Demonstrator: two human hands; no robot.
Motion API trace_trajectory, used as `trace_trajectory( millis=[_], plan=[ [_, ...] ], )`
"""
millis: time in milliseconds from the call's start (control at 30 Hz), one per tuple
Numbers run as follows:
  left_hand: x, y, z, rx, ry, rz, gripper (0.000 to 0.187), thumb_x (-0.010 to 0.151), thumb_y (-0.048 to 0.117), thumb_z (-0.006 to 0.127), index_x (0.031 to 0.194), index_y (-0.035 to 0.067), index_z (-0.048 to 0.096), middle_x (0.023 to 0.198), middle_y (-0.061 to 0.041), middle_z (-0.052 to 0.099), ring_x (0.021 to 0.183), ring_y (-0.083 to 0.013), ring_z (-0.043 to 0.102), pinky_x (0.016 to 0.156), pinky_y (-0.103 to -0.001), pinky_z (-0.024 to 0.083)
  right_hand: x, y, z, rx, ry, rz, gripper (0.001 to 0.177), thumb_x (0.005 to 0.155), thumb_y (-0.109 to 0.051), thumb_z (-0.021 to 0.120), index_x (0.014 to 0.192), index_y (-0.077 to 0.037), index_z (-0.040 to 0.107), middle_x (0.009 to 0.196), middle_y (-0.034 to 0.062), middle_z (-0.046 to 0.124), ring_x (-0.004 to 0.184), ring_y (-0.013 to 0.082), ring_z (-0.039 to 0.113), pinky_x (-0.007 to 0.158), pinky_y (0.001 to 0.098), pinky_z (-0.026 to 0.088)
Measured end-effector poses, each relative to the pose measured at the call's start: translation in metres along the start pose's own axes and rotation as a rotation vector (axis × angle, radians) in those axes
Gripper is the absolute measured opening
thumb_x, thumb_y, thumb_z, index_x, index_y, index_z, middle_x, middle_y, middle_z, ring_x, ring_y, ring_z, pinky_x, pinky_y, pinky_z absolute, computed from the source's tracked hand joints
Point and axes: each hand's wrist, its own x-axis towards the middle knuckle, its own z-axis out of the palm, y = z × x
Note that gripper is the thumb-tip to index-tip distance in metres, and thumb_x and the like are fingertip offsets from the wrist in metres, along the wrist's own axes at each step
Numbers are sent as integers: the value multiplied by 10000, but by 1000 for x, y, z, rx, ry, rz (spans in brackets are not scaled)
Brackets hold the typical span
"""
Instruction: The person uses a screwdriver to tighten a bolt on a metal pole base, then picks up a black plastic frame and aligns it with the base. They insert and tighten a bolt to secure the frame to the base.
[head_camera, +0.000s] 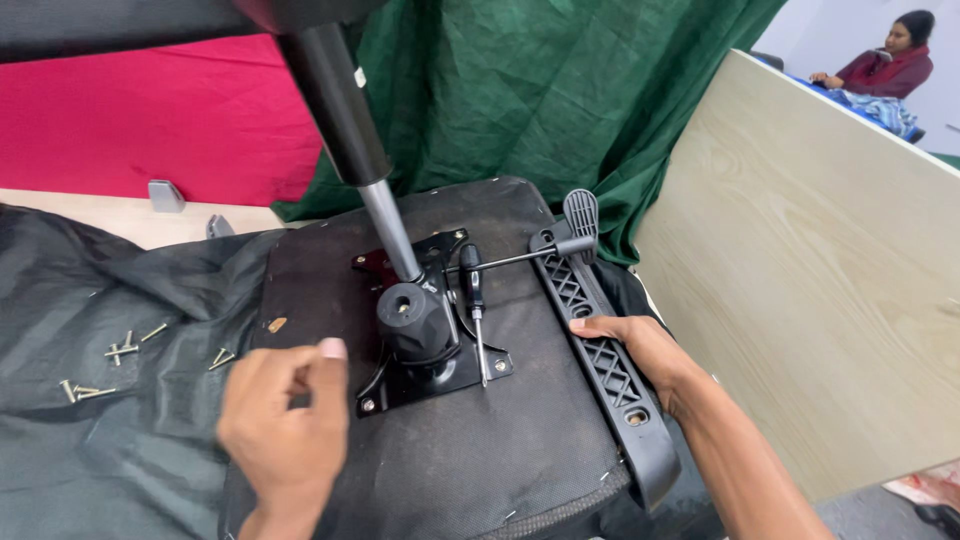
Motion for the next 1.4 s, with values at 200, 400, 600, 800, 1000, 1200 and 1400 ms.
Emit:
trace_trajectory(
  millis=[200,400,600,800,1000,1200,1400],
  plan=[
    [20,-152,-13,325,-81,-424,199,903,120,720,1082,62,784,935,-117,736,869,-302,719,803,-434,533,6,1,-2,11,-7,21,302,792,-234,758,993,-9,743,686,107,728,436,175,639,414,303,519],
    [41,-240,11,492,-533,-507,237,931,200,720,1148,194,816,1089,-158,740,1040,-415,691,924,-488,532,6,2,-1,-17,34,20,317,773,-252,777,984,-16,748,675,96,721,431,170,628,413,292,503],
    [40,-241,17,640,-726,-333,243,915,270,730,1126,186,817,1261,-125,690,1136,-381,673,972,-486,535,3,2,1,-43,67,19,326,755,-266,788,947,-8,733,663,90,702,423,171,614,414,295,496],
    [41,-218,10,686,-747,-201,222,956,265,678,1099,116,761,1216,-144,628,1182,-359,624,954,-498,534,2,2,2,-22,62,15,345,754,-266,791,941,18,731,678,104,715,437,181,632,426,304,518],
    [28,-158,-10,504,-313,-261,227,1075,251,655,1155,41,689,1175,-183,586,1086,-378,589,871,-511,472,5,5,-1,33,34,-10,328,785,-284,779,964,-10,766,700,87,728,458,156,637,440,285,515],
    [-21,-47,-23,168,70,-165,257,1164,216,652,1214,-27,584,1170,-152,508,925,-263,568,856,-386,486,5,4,-4,49,5,18,312,802,-274,753,960,-5,747,726,100,751,481,167,659,462,289,537],
    [-55,61,8,-161,-231,-79,199,1030,171,633,1137,10,587,1055,-109,575,850,-184,632,735,-318,538,4,5,-5,52,-27,18,316,820,-277,734,961,5,726,726,100,741,472,173,656,452,294,536]
  ],
)
